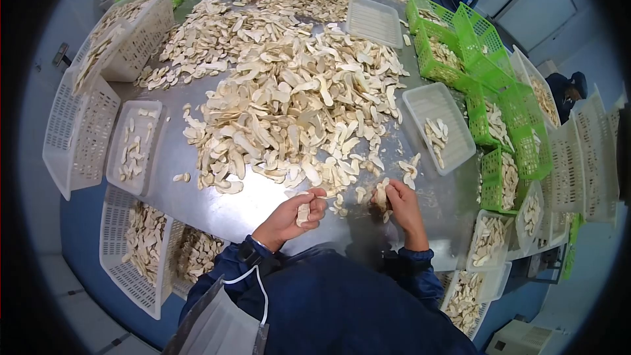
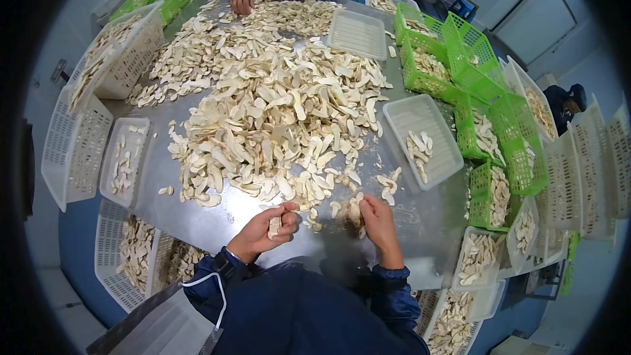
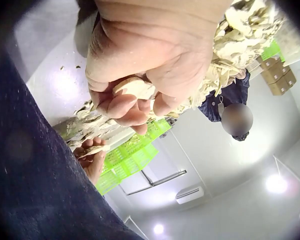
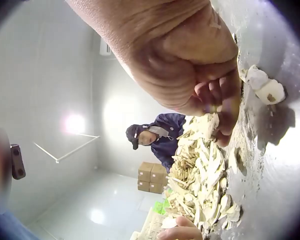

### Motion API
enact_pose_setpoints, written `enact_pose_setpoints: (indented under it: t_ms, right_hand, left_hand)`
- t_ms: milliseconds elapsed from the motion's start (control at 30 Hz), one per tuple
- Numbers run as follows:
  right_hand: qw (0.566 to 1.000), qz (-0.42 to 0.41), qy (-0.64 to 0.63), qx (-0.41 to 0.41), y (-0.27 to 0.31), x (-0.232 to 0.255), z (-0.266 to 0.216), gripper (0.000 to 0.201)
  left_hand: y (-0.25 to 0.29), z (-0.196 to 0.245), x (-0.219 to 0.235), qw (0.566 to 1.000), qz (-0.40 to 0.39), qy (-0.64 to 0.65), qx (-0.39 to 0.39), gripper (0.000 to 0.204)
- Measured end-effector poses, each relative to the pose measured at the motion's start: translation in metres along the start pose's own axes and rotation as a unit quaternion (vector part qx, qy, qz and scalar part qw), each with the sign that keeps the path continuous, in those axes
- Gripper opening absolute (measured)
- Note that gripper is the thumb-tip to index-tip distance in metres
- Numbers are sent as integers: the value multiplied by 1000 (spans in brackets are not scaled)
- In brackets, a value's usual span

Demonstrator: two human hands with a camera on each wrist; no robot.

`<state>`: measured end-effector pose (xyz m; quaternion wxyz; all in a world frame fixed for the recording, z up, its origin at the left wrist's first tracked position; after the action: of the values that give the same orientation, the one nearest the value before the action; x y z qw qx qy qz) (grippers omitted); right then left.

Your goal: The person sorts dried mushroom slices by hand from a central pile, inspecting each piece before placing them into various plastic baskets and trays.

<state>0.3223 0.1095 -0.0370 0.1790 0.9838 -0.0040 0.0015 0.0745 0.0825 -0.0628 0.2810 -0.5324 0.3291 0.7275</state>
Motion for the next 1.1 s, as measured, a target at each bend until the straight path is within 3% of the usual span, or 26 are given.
enact_pose_setpoints:
  t_ms: [233,533,633,700,867,1000,1100]
  right_hand:
    - [999,5,-50,-3,5,3,-6,24]
    - [979,-26,-202,-34,17,-23,-24,11]
    - [966,-55,-251,7,16,-40,-20,12]
    - [966,-93,-239,36,18,-58,-23,18]
    - [966,-178,-146,114,24,-92,-42,27]
    - [967,-167,14,192,33,-99,-62,26]
    - [945,-148,138,258,39,-107,-80,28]
  left_hand:
    - [0,0,-3,1000,-4,-6,-3,25]
    - [0,-2,-1,1000,14,-15,-2,24]
    - [-4,-3,2,996,36,-76,-12,23]
    - [-7,0,-4,987,70,-144,-19,25]
    - [-7,14,-26,981,103,-162,-34,27]
    - [-4,18,-26,972,100,-203,-59,27]
    - [-2,17,-23,962,125,-233,-70,26]
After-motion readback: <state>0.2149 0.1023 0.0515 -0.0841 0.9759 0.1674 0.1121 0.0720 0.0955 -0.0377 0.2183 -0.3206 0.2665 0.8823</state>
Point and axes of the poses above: each hand's wrist, its own y-axis away from the middle knuckle, its own x-axis out of the back of the hand, z = x × y, the point moved 7 cm from there along -y, towards the middle knuckle, and after that the axes turned 10 degrees about -y, right-handed, at the moved point
